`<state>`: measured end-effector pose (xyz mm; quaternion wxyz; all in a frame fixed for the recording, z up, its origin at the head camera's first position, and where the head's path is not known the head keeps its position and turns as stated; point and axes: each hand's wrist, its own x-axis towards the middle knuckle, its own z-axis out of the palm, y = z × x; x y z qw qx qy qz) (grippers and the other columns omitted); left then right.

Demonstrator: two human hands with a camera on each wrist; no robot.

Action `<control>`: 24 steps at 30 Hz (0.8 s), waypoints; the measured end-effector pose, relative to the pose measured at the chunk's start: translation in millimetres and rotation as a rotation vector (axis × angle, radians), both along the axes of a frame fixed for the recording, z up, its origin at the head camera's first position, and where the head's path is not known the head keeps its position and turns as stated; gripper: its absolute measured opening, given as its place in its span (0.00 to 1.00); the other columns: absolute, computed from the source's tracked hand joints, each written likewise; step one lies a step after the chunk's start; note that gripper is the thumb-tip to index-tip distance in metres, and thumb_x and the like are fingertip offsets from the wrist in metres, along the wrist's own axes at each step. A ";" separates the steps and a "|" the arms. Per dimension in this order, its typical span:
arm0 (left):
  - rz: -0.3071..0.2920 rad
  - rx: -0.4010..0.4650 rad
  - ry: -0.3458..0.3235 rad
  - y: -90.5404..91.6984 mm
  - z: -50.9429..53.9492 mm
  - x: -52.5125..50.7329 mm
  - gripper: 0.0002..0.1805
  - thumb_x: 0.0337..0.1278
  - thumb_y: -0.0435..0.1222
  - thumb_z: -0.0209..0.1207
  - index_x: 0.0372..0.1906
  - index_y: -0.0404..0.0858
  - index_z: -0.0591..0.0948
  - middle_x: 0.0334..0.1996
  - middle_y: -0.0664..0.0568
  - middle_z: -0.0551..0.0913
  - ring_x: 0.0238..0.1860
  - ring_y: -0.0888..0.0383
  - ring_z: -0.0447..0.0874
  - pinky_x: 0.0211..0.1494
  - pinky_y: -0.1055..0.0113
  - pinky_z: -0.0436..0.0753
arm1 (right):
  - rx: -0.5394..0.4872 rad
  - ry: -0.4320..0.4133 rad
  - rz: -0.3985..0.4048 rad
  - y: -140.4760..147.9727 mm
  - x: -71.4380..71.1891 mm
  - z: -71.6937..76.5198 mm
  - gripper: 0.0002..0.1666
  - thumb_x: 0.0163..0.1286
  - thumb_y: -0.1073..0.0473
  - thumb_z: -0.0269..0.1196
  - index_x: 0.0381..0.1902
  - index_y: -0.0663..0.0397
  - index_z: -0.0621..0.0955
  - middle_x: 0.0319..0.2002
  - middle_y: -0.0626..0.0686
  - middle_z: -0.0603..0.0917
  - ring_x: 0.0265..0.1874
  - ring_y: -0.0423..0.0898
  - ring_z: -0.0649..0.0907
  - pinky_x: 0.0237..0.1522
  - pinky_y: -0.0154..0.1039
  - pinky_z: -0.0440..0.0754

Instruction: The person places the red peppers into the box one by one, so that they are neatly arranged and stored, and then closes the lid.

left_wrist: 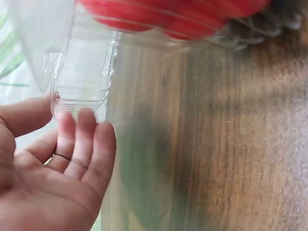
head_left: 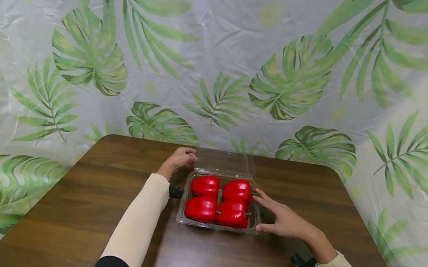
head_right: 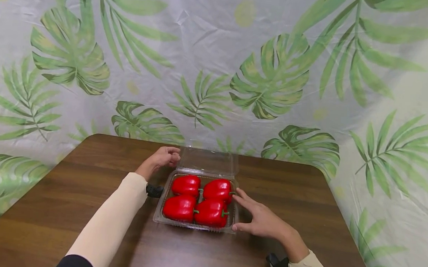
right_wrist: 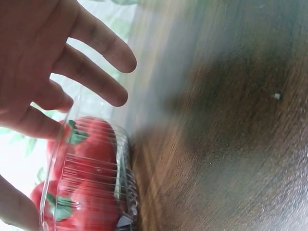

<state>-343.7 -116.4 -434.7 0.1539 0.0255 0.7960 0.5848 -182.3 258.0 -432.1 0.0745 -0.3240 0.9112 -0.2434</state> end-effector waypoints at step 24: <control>0.011 0.143 0.133 -4.0 25.8 -10.6 0.17 0.66 0.25 0.53 0.58 0.23 0.69 0.33 0.54 0.74 0.27 0.61 0.77 0.34 0.69 0.82 | 0.016 -0.011 0.004 -4.7 3.1 6.8 0.51 0.63 0.35 0.65 0.76 0.53 0.63 0.78 0.64 0.56 0.69 0.69 0.70 0.58 0.70 0.75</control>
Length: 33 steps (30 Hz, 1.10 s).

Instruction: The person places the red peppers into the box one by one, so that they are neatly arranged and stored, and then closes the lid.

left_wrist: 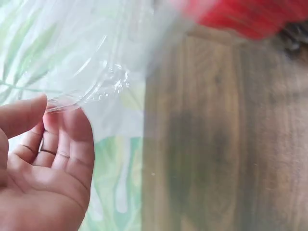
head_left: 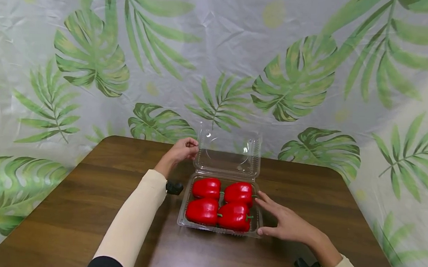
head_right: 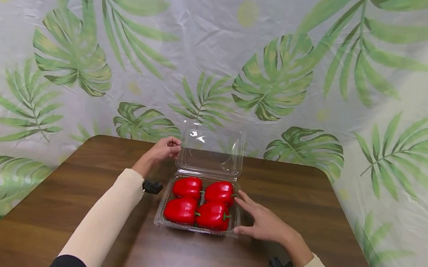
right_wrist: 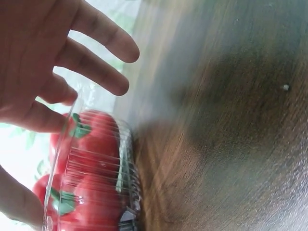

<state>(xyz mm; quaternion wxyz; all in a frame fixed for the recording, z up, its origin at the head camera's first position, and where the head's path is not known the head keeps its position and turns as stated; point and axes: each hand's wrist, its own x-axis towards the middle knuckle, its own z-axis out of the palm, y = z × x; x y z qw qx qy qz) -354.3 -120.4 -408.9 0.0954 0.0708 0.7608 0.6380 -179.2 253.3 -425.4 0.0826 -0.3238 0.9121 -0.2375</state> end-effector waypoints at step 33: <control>0.053 0.145 0.150 7.2 7.6 9.3 0.19 0.64 0.25 0.57 0.57 0.23 0.71 0.33 0.56 0.74 0.28 0.60 0.77 0.31 0.69 0.84 | 0.034 0.100 -0.074 5.2 -14.8 11.5 0.44 0.66 0.39 0.64 0.70 0.59 0.70 0.70 0.63 0.72 0.65 0.65 0.75 0.61 0.66 0.74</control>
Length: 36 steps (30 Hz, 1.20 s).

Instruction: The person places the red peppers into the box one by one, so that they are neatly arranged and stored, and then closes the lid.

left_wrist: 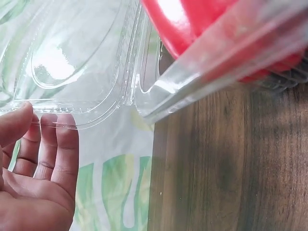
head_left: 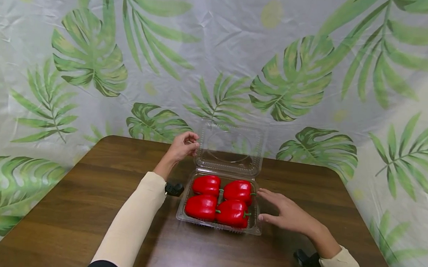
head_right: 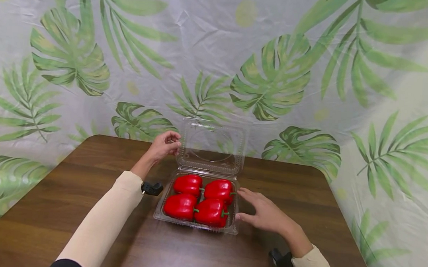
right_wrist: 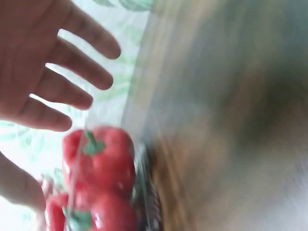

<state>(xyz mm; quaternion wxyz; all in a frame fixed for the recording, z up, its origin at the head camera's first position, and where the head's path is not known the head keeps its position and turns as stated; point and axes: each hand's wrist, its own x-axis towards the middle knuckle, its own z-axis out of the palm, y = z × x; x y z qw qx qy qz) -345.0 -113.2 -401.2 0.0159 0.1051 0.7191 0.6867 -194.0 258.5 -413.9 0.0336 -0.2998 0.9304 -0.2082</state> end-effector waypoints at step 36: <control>0.067 0.021 0.018 1.6 -2.1 2.7 0.19 0.63 0.25 0.58 0.57 0.22 0.71 0.32 0.56 0.74 0.25 0.62 0.77 0.30 0.71 0.82 | -0.826 -0.154 -0.545 -39.2 -119.0 28.0 0.26 0.73 0.64 0.56 0.68 0.59 0.71 0.56 0.66 0.80 0.40 0.39 0.84 0.39 0.27 0.84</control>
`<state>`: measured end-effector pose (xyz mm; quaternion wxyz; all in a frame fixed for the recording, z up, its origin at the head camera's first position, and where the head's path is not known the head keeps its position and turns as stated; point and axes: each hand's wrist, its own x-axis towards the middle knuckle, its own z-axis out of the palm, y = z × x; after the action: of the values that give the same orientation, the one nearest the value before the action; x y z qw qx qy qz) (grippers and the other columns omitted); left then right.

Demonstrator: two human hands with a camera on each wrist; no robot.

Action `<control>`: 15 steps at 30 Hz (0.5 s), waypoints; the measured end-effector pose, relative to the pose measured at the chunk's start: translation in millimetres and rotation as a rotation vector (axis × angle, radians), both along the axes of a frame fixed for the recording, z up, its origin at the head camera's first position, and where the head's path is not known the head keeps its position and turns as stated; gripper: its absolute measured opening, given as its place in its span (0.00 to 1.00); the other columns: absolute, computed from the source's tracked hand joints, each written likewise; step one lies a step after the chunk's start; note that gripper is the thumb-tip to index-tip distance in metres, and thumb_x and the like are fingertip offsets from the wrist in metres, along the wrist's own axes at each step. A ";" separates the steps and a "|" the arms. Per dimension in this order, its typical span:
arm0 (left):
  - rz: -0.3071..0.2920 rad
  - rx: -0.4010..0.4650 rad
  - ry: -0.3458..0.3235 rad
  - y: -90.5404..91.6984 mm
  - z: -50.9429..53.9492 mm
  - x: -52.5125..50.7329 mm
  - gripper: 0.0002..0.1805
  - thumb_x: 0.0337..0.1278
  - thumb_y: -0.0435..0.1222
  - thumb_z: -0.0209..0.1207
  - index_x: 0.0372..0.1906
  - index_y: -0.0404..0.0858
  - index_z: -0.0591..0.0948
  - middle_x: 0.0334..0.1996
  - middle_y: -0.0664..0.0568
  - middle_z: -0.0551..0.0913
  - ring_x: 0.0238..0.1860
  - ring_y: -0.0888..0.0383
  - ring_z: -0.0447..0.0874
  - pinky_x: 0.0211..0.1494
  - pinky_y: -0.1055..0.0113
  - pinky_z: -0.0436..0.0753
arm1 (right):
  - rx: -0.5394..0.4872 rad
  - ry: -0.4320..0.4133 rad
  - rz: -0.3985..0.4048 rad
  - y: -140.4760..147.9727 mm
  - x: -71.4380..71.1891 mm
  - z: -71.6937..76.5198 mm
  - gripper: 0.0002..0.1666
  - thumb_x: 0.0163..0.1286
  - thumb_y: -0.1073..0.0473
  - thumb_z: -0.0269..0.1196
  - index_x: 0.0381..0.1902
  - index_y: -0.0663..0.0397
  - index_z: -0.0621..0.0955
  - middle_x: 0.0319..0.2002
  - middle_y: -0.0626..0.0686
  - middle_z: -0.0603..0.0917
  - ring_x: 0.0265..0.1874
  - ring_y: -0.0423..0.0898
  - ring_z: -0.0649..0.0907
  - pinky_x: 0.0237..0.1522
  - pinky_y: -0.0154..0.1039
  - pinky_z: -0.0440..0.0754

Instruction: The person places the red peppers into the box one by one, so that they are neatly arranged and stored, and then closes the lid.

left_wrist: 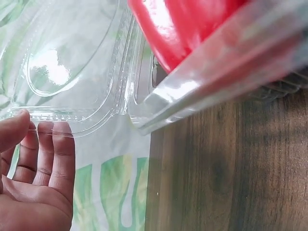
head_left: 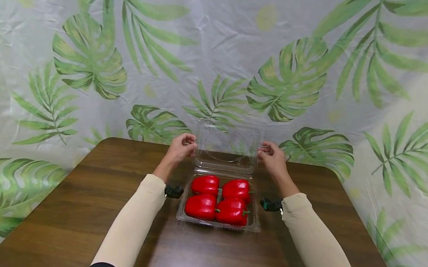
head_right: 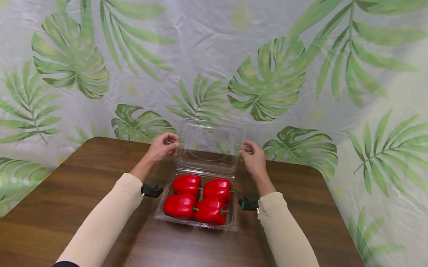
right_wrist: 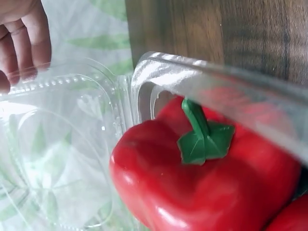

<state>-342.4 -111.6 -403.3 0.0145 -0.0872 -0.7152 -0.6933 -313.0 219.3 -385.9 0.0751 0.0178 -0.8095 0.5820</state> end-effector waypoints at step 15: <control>-0.017 -0.016 -0.008 1.7 3.8 -0.1 0.17 0.63 0.25 0.58 0.55 0.25 0.73 0.32 0.56 0.73 0.28 0.62 0.78 0.33 0.69 0.84 | -0.028 0.001 0.012 3.3 -2.2 0.4 0.20 0.72 0.67 0.58 0.59 0.70 0.72 0.34 0.44 0.76 0.31 0.33 0.80 0.39 0.34 0.87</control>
<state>-342.5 -109.8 -399.4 0.0050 -0.0907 -0.7201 -0.6879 -315.2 222.6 -385.5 0.0720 0.0220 -0.8011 0.5937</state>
